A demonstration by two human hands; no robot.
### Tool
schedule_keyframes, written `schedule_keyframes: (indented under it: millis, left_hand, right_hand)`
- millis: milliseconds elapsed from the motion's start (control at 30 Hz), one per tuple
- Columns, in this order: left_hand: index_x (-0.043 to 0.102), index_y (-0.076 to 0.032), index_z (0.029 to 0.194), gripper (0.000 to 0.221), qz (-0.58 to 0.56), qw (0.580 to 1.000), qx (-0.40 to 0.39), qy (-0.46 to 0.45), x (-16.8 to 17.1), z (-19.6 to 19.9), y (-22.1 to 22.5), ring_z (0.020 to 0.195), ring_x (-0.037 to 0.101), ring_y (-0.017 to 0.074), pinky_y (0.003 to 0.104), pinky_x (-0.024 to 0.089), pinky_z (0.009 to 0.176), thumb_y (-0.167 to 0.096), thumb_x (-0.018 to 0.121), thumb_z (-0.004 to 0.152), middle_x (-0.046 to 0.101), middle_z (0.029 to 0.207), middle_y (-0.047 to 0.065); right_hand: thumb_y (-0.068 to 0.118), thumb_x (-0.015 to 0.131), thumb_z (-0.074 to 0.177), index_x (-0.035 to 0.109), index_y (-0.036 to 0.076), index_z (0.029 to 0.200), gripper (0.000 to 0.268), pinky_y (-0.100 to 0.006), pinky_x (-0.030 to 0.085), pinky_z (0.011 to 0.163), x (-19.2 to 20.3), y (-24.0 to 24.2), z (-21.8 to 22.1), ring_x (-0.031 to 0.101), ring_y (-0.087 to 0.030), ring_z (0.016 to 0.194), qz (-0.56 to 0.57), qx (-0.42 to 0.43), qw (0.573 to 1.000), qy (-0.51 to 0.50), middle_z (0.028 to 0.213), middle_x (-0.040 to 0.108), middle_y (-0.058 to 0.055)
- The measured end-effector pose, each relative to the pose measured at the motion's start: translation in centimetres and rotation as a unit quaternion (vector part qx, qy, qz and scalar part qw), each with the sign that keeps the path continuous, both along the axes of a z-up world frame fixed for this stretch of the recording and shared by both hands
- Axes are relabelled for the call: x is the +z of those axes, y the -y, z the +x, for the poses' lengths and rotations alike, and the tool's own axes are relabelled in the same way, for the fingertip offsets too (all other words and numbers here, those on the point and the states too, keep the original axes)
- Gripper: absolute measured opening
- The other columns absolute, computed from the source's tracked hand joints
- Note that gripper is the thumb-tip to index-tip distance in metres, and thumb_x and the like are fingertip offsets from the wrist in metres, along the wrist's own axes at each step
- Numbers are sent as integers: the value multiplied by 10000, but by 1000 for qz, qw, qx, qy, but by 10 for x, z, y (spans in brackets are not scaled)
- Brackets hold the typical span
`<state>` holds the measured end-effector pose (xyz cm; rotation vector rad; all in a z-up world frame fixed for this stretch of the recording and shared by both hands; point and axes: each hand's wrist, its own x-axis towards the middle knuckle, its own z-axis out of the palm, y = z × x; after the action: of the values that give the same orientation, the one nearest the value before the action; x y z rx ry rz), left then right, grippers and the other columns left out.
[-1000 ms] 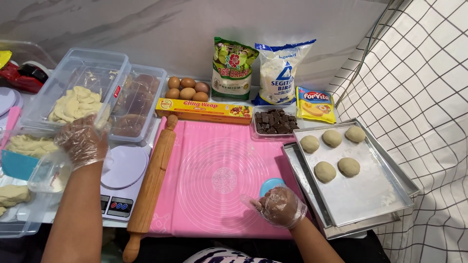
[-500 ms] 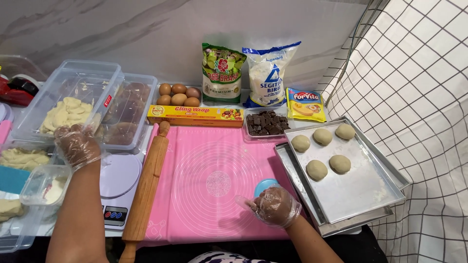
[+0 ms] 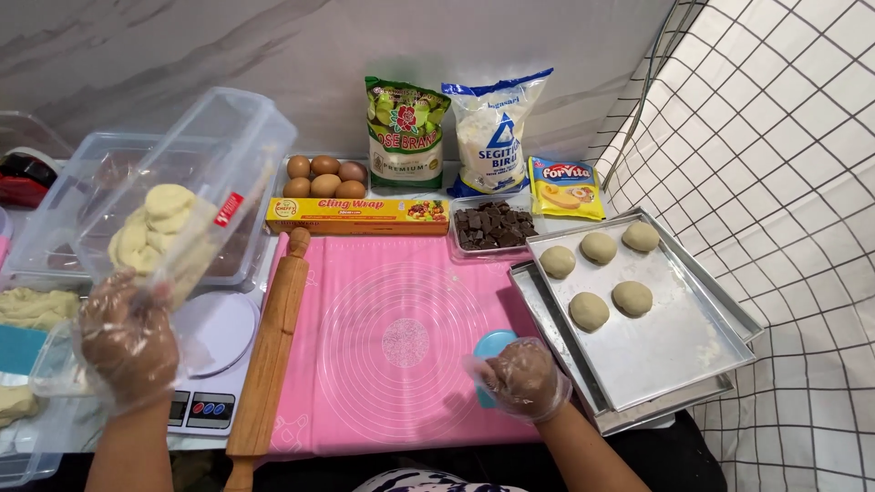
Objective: Shaping and portioning dough balls on a silicone mat, occasionally adding filling.
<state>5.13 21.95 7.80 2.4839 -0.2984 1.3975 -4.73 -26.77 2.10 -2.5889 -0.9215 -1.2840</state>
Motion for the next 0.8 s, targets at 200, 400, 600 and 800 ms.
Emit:
schedule_keyframes:
  millis: [200, 400, 600, 800]
  left_hand:
    - [665, -11, 938, 241, -43, 987, -112, -107, 37, -98, 68, 1131, 710, 385, 480, 611, 951, 192, 690, 811, 696, 1197, 231]
    - [665, -145, 922, 405, -152, 916, -288, -235, -18, -132, 89, 1262, 648, 308, 446, 581, 1111, 69, 698, 580, 686, 981, 16]
    - [706, -213, 950, 156, -18, 928, -263, -262, -60, -149, 132, 1200, 642, 244, 410, 576, 1049, -139, 715, 813, 654, 910, -51]
    - [727, -172, 890, 76, -34, 936, -273, -220, -65, -155, 152, 1163, 660, 286, 460, 555, 1044, -173, 742, 816, 668, 886, -33]
  right_hand:
    - [-43, 642, 878, 439, 222, 1485, 692, -337, 541, 641, 34, 7, -4, 698, -193, 821, 84, -3, 996, 33, 1053, 720, -23]
    - [437, 633, 925, 741, 95, 1021, 371, -323, 585, 629, 46, 24, -14, 705, -173, 708, 164, -134, 860, -464, 950, 757, -60]
    - [470, 824, 804, 559, 141, 1342, 684, -449, 513, 1031, 42, -10, -11, 661, -304, 1135, -38, -269, 731, -626, 1243, 658, -105]
    - [918, 713, 692, 609, 99, 1255, 999, -511, 553, 858, 5, -11, -2, 691, -391, 957, -135, -297, 749, -576, 1102, 691, -189]
